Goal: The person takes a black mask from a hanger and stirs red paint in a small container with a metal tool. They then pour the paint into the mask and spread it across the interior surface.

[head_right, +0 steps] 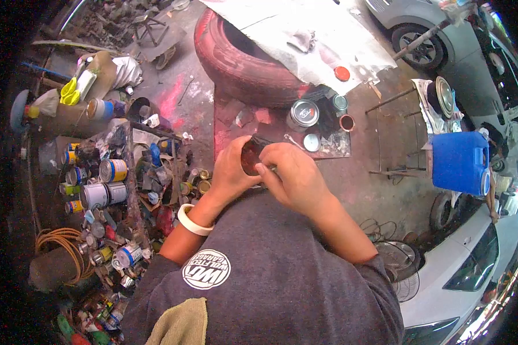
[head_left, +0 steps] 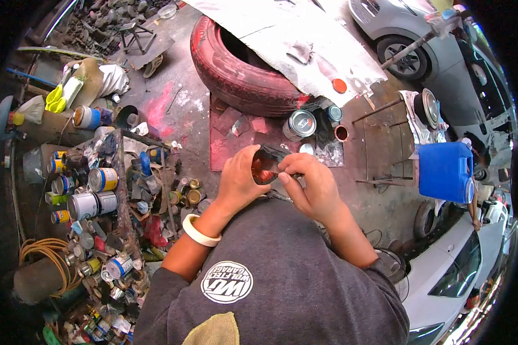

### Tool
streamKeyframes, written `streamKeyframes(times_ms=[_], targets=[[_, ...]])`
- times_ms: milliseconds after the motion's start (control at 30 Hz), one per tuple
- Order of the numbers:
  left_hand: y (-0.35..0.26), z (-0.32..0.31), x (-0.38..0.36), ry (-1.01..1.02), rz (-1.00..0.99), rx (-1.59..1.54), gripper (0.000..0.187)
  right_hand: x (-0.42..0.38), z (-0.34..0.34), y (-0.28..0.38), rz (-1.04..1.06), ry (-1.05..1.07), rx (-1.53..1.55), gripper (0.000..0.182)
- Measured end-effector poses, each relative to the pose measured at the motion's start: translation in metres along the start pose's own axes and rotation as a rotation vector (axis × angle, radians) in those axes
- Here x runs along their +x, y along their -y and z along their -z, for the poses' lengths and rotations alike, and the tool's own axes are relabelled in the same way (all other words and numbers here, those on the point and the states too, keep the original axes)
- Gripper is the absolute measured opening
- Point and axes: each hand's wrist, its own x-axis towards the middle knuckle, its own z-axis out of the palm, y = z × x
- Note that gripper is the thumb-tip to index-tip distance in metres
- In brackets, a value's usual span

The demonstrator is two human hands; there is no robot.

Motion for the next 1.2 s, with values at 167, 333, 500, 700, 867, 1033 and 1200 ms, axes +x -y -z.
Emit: streamKeyframes(times_ms=[167,333,500,700,867,1033,1200], targets=[[-0.003,0.003,0.001,-0.017,-0.014,0.019,0.098,0.001,0.003,0.001,-0.017,0.024,-0.006,0.025],[-0.004,0.004,0.001,-0.007,0.001,0.029,0.098,0.003,0.005,0.002,-0.010,0.029,0.000,0.025],[-0.002,0.000,0.001,-0.028,-0.022,0.024,0.098,0.003,0.012,0.008,-0.015,0.039,-0.002,0.024],[-0.002,0.000,0.000,-0.002,0.002,-0.010,0.098,0.002,0.002,0.000,-0.001,0.017,0.011,0.025],[-0.003,0.000,0.000,-0.027,-0.023,0.016,0.096,0.003,0.003,0.003,0.033,0.013,0.006,0.026],[-0.005,0.002,0.000,-0.024,-0.030,0.034,0.096,0.000,0.006,0.005,-0.001,0.035,-0.002,0.026],[-0.005,0.002,0.000,-0.029,-0.038,0.022,0.096,0.003,0.005,0.006,0.020,0.014,0.015,0.026]])
